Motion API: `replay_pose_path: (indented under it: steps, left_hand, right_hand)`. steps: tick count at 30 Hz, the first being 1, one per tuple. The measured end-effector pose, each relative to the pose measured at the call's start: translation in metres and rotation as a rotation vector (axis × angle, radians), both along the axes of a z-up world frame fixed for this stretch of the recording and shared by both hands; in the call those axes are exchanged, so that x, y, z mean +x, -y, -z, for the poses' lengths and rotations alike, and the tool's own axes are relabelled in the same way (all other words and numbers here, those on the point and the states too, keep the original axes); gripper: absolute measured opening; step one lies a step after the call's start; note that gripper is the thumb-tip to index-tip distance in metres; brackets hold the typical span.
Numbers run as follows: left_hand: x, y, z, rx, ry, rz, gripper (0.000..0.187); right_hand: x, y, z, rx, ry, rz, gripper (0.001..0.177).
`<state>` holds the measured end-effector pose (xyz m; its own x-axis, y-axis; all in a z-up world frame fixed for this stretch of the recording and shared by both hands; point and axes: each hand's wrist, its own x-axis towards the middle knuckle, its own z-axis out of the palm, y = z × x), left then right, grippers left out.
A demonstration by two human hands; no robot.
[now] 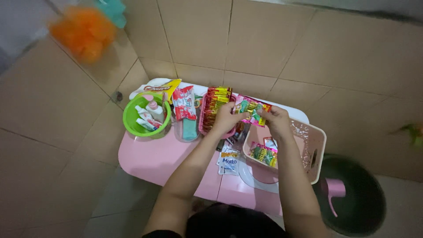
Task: Sorting various cleaning and household product sachets into different baskets on a table.
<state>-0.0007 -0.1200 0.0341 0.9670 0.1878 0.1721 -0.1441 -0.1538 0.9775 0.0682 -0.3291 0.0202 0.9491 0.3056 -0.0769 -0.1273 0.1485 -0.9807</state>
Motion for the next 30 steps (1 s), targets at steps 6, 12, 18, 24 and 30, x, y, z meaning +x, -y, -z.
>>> replay_pose_path:
  steps: [6, 12, 18, 24, 30]
  left_hand:
    - [0.024, 0.020, 0.032, 0.110, 0.100, -0.062, 0.029]
    - [0.027, 0.086, 0.009, 0.346, 0.084, 0.075, 0.032]
    - [0.047, 0.110, 0.062, 0.581, 0.122, 0.060, 0.025]
    - [0.051, 0.112, 0.069, 0.784, 0.031, 0.112, 0.023]
    - [0.053, 0.104, 0.064, 0.670, 0.156, 0.065, 0.027]
  right_hand:
    - [0.004, 0.050, -0.003, 0.001, 0.011, 0.068, 0.031]
    - [0.014, 0.077, 0.068, -1.493, 0.425, -0.489, 0.040]
    - [0.001, 0.075, 0.067, -1.565, 0.423, -0.472, 0.018]
    - [0.005, 0.083, 0.073, -1.443, 0.398, -0.397, 0.019]
    - [0.015, 0.120, 0.053, -1.293, 0.354, -0.073, 0.017]
